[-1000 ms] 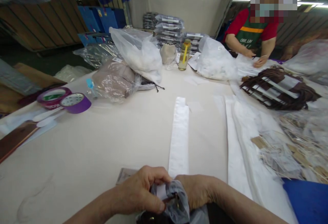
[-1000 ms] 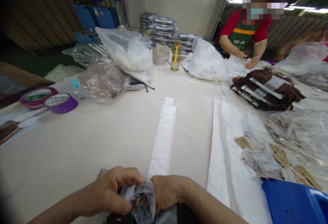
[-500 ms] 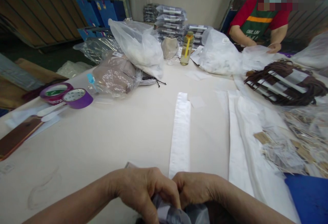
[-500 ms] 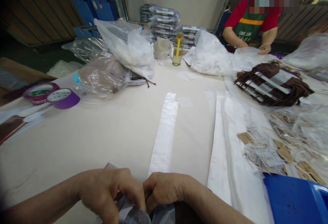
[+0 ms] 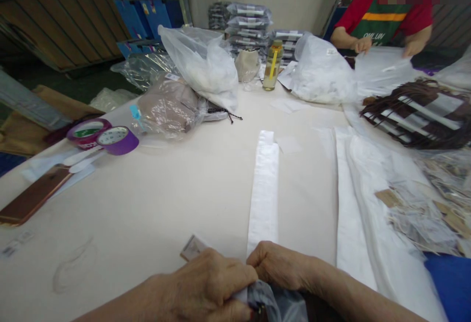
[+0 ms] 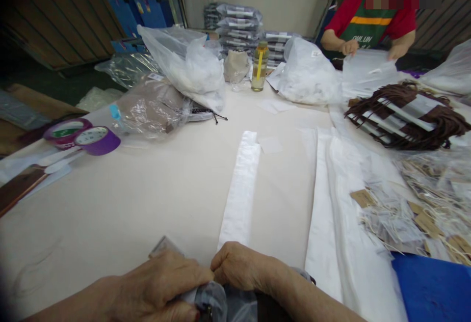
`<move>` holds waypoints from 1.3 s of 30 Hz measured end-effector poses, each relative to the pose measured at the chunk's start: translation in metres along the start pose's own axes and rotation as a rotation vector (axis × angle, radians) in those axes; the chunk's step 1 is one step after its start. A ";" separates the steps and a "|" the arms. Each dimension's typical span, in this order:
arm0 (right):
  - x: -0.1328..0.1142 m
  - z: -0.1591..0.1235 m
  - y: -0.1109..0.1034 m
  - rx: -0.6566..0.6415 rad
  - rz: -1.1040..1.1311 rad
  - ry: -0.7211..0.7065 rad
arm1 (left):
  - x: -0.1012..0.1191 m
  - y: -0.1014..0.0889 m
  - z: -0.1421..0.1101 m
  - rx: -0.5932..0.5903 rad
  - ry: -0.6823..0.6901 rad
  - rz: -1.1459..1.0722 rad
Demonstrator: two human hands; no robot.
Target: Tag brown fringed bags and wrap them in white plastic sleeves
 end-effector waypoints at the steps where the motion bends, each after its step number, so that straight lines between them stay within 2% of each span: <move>1: 0.001 0.000 -0.001 -0.001 0.012 -0.005 | -0.004 0.002 0.003 -0.018 -0.034 0.047; 8: -0.002 -0.008 -0.010 0.032 0.058 -0.030 | -0.039 0.007 0.014 0.027 -0.263 0.189; 10: -0.005 -0.012 -0.009 0.003 0.081 -0.013 | -0.040 0.008 0.013 0.032 -0.229 0.230; 14: -0.003 -0.015 -0.008 -0.034 0.160 0.070 | -0.019 0.011 0.010 -0.044 -0.039 0.303; 19: -0.008 -0.015 -0.012 -0.019 0.038 0.029 | 0.001 0.011 0.012 -0.141 0.047 0.450; 23: -0.015 -0.020 -0.019 0.007 0.153 0.035 | 0.008 0.012 0.020 -0.146 0.090 0.465; 27: -0.017 -0.024 -0.011 -0.107 0.263 0.010 | 0.000 0.011 0.023 -0.190 0.017 0.310; 29: -0.010 -0.022 -0.010 -0.123 0.334 0.060 | -0.008 0.002 0.021 -0.129 -0.078 0.177; 32: 0.004 -0.020 -0.010 -0.112 0.395 0.171 | -0.020 -0.009 0.009 0.023 -0.181 -0.090; 34: 0.011 -0.018 -0.011 -0.097 0.407 0.219 | -0.023 -0.010 -0.003 0.102 -0.149 -0.221; 36: 0.014 -0.016 -0.012 -0.087 0.415 0.230 | -0.019 -0.009 -0.014 0.187 -0.054 -0.270; 39: 0.015 -0.014 -0.014 -0.074 0.428 0.218 | -0.012 -0.004 -0.024 0.247 0.046 -0.178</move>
Point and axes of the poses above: each hand's wrist, its own z-axis towards the middle knuckle, its own y-axis out of the palm, x = y × z, the point moved 10 cm from there along z, towards the middle knuckle, and after that the axes turned 14 degrees about x, right-handed, at the moved point
